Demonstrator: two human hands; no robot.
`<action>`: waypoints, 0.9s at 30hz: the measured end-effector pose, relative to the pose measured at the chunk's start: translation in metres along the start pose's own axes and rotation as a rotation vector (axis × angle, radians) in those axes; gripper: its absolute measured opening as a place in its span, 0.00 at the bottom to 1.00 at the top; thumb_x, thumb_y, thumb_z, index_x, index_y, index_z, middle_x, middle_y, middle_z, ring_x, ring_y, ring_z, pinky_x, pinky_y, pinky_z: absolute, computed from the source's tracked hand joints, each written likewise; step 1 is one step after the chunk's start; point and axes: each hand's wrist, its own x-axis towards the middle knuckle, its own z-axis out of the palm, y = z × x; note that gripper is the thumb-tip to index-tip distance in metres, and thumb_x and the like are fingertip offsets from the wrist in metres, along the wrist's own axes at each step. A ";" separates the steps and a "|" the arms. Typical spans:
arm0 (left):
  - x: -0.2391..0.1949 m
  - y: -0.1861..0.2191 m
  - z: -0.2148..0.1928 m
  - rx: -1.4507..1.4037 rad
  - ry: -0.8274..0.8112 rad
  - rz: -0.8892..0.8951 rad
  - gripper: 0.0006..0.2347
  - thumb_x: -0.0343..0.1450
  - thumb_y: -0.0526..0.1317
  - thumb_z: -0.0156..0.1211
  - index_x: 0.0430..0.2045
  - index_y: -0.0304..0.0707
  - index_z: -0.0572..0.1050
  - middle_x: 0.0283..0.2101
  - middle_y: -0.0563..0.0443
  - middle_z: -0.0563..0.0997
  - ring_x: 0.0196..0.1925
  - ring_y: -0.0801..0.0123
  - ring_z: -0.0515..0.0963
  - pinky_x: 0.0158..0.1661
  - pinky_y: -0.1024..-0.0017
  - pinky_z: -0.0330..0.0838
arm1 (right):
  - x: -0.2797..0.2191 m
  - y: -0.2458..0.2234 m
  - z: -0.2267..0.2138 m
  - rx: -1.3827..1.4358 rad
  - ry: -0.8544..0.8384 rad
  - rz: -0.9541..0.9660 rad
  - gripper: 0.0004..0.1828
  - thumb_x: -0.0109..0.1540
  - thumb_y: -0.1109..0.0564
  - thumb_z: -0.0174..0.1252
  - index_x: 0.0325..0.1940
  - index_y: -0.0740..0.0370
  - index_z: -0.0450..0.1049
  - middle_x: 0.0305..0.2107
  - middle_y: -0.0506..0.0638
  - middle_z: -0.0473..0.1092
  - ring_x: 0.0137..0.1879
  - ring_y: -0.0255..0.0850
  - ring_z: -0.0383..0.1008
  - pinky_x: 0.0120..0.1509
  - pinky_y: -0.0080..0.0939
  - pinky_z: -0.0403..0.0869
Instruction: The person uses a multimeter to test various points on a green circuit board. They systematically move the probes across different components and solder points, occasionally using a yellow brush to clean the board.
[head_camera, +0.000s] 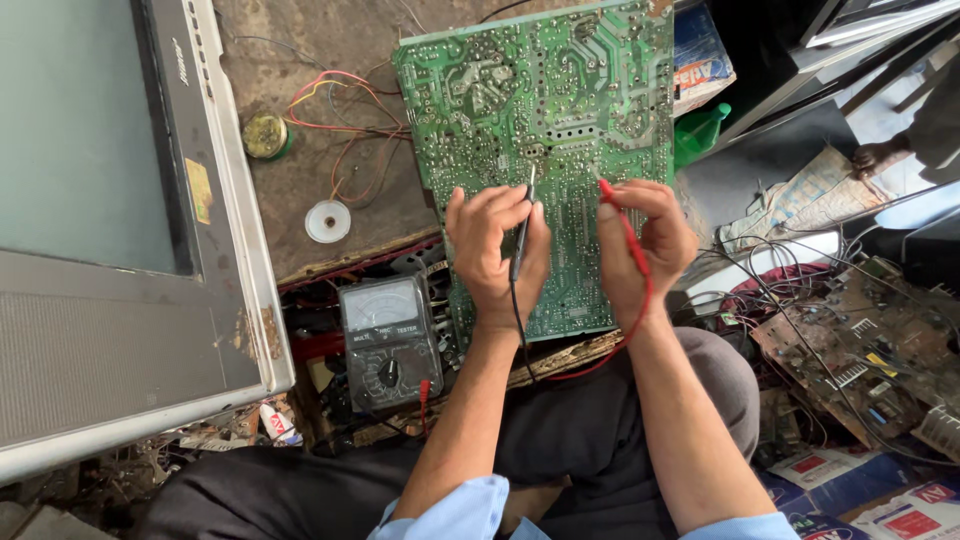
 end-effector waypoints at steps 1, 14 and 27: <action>0.003 -0.002 0.002 -0.006 0.011 -0.003 0.09 0.68 0.29 0.69 0.36 0.39 0.74 0.45 0.52 0.83 0.52 0.60 0.82 0.71 0.49 0.62 | 0.002 -0.002 0.003 -0.121 -0.044 -0.107 0.08 0.63 0.71 0.63 0.45 0.67 0.74 0.42 0.54 0.76 0.51 0.42 0.77 0.57 0.39 0.76; 0.009 -0.016 0.008 -0.073 -0.053 0.010 0.09 0.67 0.30 0.68 0.35 0.39 0.73 0.44 0.50 0.81 0.52 0.56 0.81 0.66 0.52 0.68 | 0.007 -0.003 0.020 -0.276 -0.074 -0.092 0.10 0.62 0.70 0.68 0.44 0.66 0.75 0.32 0.51 0.74 0.34 0.34 0.72 0.39 0.32 0.70; 0.008 -0.019 0.010 -0.042 -0.105 0.033 0.09 0.66 0.30 0.68 0.33 0.40 0.74 0.43 0.51 0.82 0.51 0.58 0.80 0.67 0.51 0.64 | -0.003 0.010 0.019 -0.280 -0.041 -0.091 0.11 0.60 0.71 0.67 0.34 0.64 0.70 0.32 0.51 0.76 0.31 0.31 0.71 0.37 0.31 0.69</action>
